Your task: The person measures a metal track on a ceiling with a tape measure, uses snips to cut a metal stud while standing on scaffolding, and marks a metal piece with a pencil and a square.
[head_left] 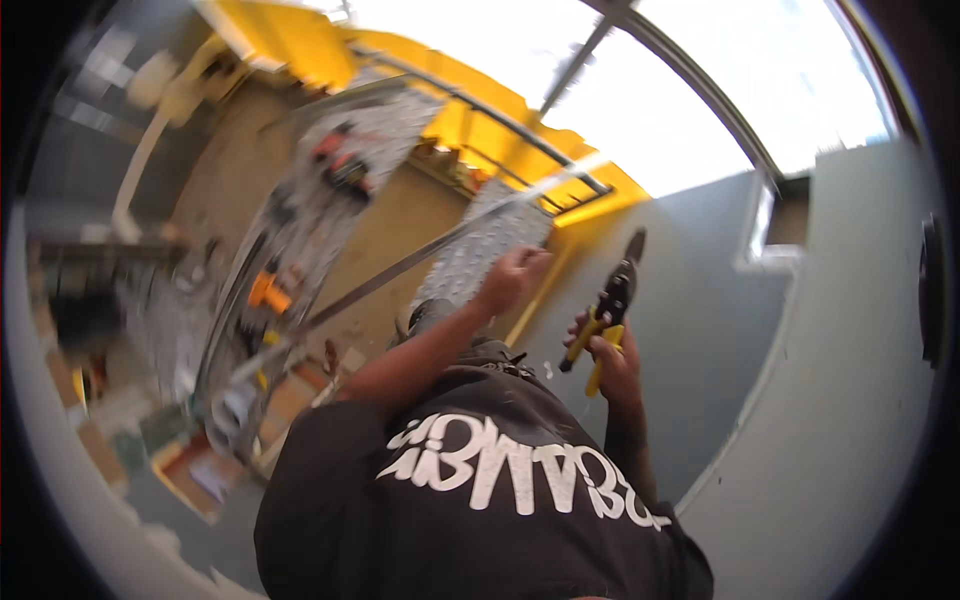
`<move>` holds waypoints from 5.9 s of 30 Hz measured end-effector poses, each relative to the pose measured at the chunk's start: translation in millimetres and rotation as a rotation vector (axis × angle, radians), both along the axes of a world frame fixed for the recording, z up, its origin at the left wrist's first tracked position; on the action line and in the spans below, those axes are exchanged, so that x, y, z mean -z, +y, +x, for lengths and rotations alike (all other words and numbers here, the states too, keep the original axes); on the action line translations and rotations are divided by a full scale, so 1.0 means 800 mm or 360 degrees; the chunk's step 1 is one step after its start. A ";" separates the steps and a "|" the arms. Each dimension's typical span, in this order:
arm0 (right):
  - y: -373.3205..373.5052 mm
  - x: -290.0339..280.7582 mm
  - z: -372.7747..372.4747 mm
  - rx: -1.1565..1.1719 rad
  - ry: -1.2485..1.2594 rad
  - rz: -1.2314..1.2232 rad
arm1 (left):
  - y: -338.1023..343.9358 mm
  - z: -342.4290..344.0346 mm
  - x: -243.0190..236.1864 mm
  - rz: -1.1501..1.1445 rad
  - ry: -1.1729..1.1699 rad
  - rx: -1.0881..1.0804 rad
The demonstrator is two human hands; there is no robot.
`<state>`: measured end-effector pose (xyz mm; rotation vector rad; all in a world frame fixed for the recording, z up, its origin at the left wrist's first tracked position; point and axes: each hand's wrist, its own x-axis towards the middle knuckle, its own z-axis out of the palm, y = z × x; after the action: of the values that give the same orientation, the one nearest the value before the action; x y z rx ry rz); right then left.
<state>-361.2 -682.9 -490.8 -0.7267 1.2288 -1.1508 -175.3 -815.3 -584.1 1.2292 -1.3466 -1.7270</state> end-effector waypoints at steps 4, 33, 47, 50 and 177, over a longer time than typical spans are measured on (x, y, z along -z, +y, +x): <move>0.000 0.007 -0.051 0.0251 0.0258 0.0034 | -0.037 -0.018 0.144 0.0115 -0.0315 0.0152; -0.221 0.092 -0.259 0.0067 0.0474 0.1471 | -0.265 -0.152 0.562 0.0059 -0.1614 0.0568; -0.401 0.187 -0.386 -0.1120 0.2730 0.0254 | -0.152 -0.190 0.398 -0.0188 -0.1436 0.0988; -0.429 0.201 -0.401 -0.1196 0.2821 0.0169 | -0.152 -0.185 0.334 -0.0062 -0.1345 0.1007; -0.217 -0.003 -0.012 -0.0555 0.0063 0.0127 | -0.026 0.289 -0.081 0.0465 -0.0753 0.0410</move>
<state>-371.1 -856.2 -488.7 -0.8669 1.1206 -0.7999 55.5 -836.5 -518.9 1.7787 -1.6162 -1.9385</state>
